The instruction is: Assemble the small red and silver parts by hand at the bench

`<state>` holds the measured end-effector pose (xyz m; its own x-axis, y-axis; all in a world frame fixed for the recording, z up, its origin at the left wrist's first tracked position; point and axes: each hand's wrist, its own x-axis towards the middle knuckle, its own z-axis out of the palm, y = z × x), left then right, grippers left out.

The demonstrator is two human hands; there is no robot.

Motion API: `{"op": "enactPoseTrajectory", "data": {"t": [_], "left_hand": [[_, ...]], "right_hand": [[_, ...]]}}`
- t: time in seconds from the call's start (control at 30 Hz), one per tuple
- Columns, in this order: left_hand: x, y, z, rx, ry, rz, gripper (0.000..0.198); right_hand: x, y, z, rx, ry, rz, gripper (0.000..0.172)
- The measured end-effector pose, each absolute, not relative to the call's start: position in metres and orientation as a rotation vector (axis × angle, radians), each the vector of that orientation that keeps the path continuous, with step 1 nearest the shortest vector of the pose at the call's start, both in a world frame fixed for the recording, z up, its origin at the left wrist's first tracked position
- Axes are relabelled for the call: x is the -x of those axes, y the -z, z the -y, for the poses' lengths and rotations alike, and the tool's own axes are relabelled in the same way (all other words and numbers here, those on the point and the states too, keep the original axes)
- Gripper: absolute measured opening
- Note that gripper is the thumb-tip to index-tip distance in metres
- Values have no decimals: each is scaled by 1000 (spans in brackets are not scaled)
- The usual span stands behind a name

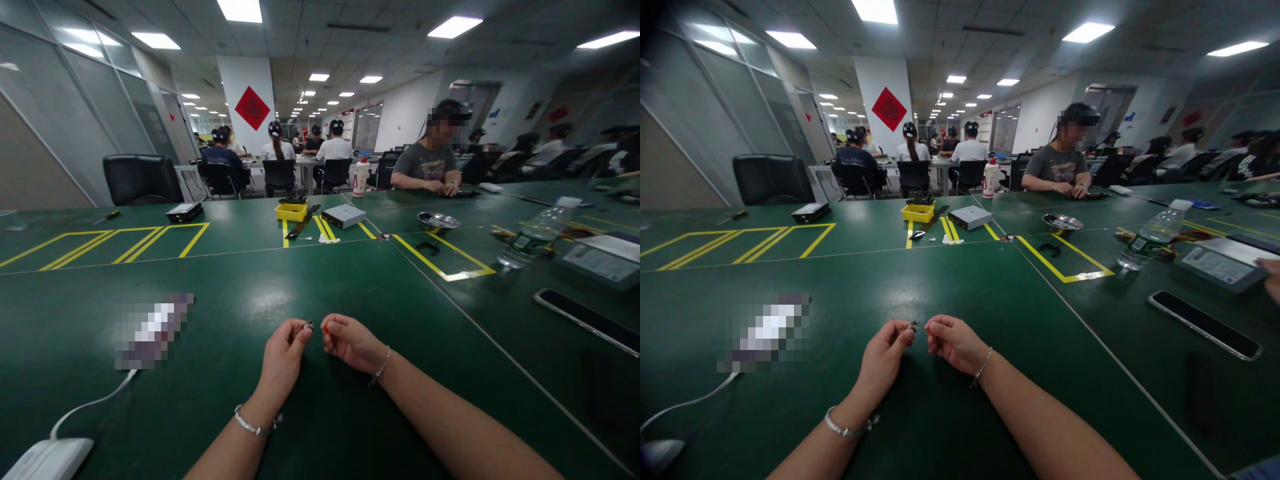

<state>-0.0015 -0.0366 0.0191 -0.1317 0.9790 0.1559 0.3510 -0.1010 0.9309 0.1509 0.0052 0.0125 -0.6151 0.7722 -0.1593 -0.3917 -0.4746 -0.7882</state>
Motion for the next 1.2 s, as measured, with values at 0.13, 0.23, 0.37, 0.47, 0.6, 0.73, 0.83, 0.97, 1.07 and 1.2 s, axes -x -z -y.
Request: {"op": "enactPoseTrajectory", "data": {"t": [0.13,0.23,0.37,0.47,0.6,0.73,0.83,0.97,1.07,1.2], "left_hand": [[0,-17,36,-1470,-1270,-1495,17],[0,-14,36,-1469,-1284,-1497,14],[1,-12,35,-1502,-1272,-1506,11],[1,-12,35,-1503,-1262,-1525,9],[1,-15,35,-1477,-1277,-1530,10],[1,-19,37,-1493,-1252,-1494,15],[2,-20,38,-1541,-1260,-1492,25],[3,-22,39,-1543,-1233,-1495,38],[2,-23,38,-1535,-1227,-1496,38],[1,-22,36,-1488,-1241,-1467,22]], "right_hand": [[-152,-12,-5,660,-2102,961,15],[-153,-12,-5,657,-2101,977,15],[-153,-13,-5,643,-2125,967,15],[-152,-12,-6,644,-2135,954,14],[-152,-9,-7,619,-2138,954,16],[-153,-7,-8,590,-2142,935,15],[-153,-7,-8,613,-2134,916,20],[-153,-8,-7,637,-2148,932,18],[-153,-10,-6,632,-2151,934,15],[-153,-11,-6,611,-2140,960,14]]}}
